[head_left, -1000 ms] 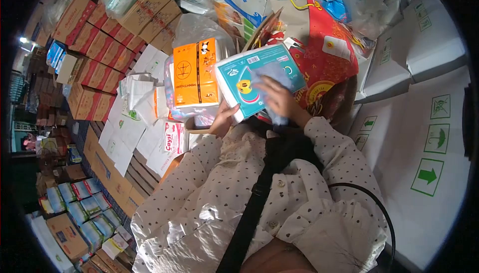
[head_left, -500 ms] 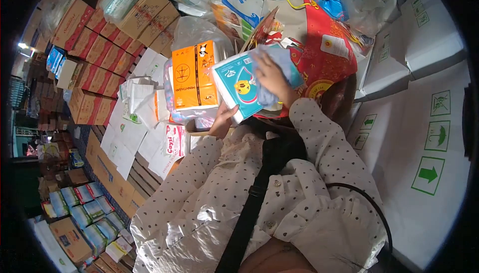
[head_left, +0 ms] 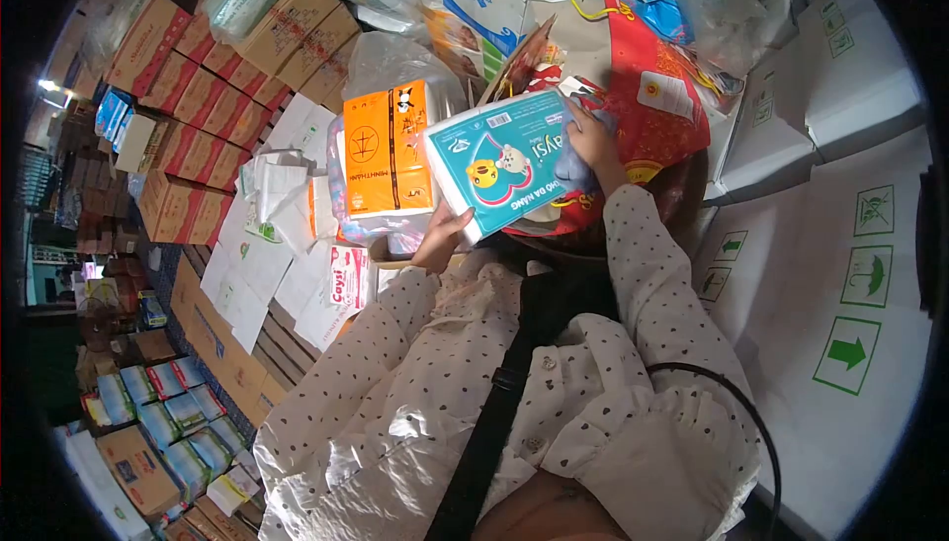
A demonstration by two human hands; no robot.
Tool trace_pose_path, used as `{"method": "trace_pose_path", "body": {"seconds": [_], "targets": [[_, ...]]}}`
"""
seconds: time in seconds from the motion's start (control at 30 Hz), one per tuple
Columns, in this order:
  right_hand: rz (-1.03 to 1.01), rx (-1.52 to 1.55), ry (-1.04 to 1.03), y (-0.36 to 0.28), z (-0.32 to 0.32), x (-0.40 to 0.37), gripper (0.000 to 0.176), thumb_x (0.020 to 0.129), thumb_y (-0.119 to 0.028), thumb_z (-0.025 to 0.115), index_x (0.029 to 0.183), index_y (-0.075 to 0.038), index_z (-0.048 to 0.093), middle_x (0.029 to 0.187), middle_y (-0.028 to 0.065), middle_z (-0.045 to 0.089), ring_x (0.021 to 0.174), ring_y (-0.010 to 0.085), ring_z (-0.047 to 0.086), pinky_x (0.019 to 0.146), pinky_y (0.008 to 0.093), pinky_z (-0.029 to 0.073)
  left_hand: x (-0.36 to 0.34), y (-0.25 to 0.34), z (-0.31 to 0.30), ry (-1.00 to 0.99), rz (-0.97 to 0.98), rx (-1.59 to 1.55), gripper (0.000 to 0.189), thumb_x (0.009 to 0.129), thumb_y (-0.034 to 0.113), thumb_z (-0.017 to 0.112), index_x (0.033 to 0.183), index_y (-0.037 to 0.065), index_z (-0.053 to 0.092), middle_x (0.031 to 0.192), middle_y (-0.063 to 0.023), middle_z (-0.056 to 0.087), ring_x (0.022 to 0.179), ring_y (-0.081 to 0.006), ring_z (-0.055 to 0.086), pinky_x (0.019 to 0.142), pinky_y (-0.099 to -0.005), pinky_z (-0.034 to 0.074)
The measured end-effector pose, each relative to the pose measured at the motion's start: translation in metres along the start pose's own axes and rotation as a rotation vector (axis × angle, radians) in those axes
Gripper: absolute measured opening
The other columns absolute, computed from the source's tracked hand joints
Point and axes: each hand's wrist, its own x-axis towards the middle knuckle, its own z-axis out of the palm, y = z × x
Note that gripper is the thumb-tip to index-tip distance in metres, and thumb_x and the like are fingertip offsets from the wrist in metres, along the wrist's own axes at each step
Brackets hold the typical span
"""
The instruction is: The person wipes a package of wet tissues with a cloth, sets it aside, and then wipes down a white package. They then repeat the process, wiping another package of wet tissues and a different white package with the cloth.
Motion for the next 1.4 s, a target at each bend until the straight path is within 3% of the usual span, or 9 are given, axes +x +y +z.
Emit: {"method": "trace_pose_path", "body": {"seconds": [0.13, 0.37, 0.7, 0.9, 1.0, 1.07, 1.1, 1.17, 1.4], "targets": [[0.145, -0.008, -0.121, -0.021, 0.010, 0.024, 0.051, 0.088, -0.014, 0.051, 0.139, -0.016, 0.052, 0.139, 0.0224, 0.052, 0.126, 0.0386, 0.051, 0.103, 0.0399, 0.044, -0.002, 0.002, 0.004, 0.036, -0.009, 0.000, 0.093, 0.085, 0.033, 0.073, 0.153, 0.004, 0.018, 0.150, -0.0122, 0.038, 0.138, -0.0256, 0.037, 0.111, -0.0398, 0.031], [-0.297, 0.199, 0.067, -0.072, 0.037, -0.011, 0.051, 0.081, -0.006, 0.055, 0.132, -0.013, 0.060, 0.143, 0.0237, 0.048, 0.129, 0.0388, 0.050, 0.106, 0.0387, 0.042, -0.004, 0.005, 0.005, 0.003, -0.020, -0.027, 0.090, 0.086, 0.031, 0.072, 0.153, 0.004, 0.018, 0.149, -0.0119, 0.039, 0.137, -0.0256, 0.038, 0.111, -0.0392, 0.031], [-0.587, 0.680, -0.351, -0.136, 0.027, -0.078, 0.040, 0.080, 0.004, 0.051, 0.113, -0.006, 0.071, 0.123, 0.0149, 0.067, 0.115, 0.0219, 0.062, 0.093, 0.0300, 0.048, -0.001, -0.008, -0.003, 0.004, 0.055, -0.070, 0.076, 0.090, 0.025, 0.067, 0.150, 0.005, 0.026, 0.141, -0.0097, 0.047, 0.133, -0.0240, 0.044, 0.110, -0.0387, 0.035], [0.131, 1.370, -0.326, -0.135, 0.004, -0.078, 0.028, 0.091, -0.014, 0.048, 0.105, 0.003, 0.066, 0.100, 0.0101, 0.068, 0.089, 0.0182, 0.064, 0.083, 0.0304, 0.052, -0.001, 0.005, 0.018, 0.035, 0.182, -0.164, 0.069, 0.088, 0.016, 0.067, 0.146, 0.005, 0.032, 0.134, -0.0109, 0.052, 0.125, -0.0242, 0.052, 0.108, -0.0418, 0.042], [0.171, 1.922, -0.674, -0.102, -0.029, -0.042, 0.031, 0.094, -0.025, 0.050, 0.104, 0.000, 0.065, 0.102, 0.0096, 0.068, 0.087, 0.0177, 0.065, 0.079, 0.0320, 0.054, -0.001, 0.040, 0.047, 0.170, 0.212, 0.106, 0.077, 0.077, -0.002, 0.069, 0.144, 0.001, 0.032, 0.127, -0.0124, 0.056, 0.122, -0.0242, 0.054, 0.107, -0.0377, 0.042], [-0.316, 0.170, -0.014, -0.076, -0.046, -0.023, 0.035, 0.096, -0.034, 0.049, 0.105, -0.004, 0.063, 0.100, 0.0088, 0.068, 0.087, 0.0188, 0.066, 0.079, 0.0333, 0.055, -0.002, 0.072, 0.062, 0.176, 0.343, 0.257, 0.080, 0.074, -0.002, 0.071, 0.144, 0.000, 0.033, 0.127, -0.0123, 0.056, 0.120, -0.0232, 0.054, 0.106, -0.0352, 0.042], [-0.322, 0.168, -0.016, -0.093, -0.061, -0.025, 0.035, 0.096, -0.034, 0.049, 0.105, -0.004, 0.063, 0.100, 0.0088, 0.068, 0.087, 0.0188, 0.066, 0.079, 0.0333, 0.055, -0.004, 0.088, 0.070, 0.177, 0.471, 0.414, 0.082, 0.071, -0.002, 0.072, 0.144, -0.001, 0.034, 0.127, -0.0121, 0.056, 0.119, -0.0222, 0.055, 0.104, -0.0327, 0.042], [0.014, 1.818, -0.060, -0.127, -0.104, -0.035, 0.035, 0.097, -0.038, 0.049, 0.105, -0.007, 0.064, 0.098, 0.0077, 0.068, 0.087, 0.0168, 0.065, 0.079, 0.0330, 0.054, -0.006, 0.110, 0.072, 0.192, 0.523, 0.510, 0.086, 0.068, -0.002, 0.073, 0.145, -0.002, 0.035, 0.131, -0.0123, 0.054, 0.119, -0.0202, 0.054, 0.102, -0.0306, 0.041], [-0.143, 1.203, 0.579, -0.197, -0.158, -0.050, 0.030, 0.097, -0.031, 0.056, 0.107, -0.004, 0.065, 0.103, 0.0060, 0.068, 0.094, 0.0206, 0.064, 0.084, 0.0348, 0.050, -0.018, 0.158, 0.117, 0.314, 0.624, 0.901, 0.093, 0.067, 0.006, 0.077, 0.147, 0.007, 0.031, 0.118, -0.0219, 0.065, 0.109, -0.0323, 0.064, 0.092, -0.0379, 0.049]]}}
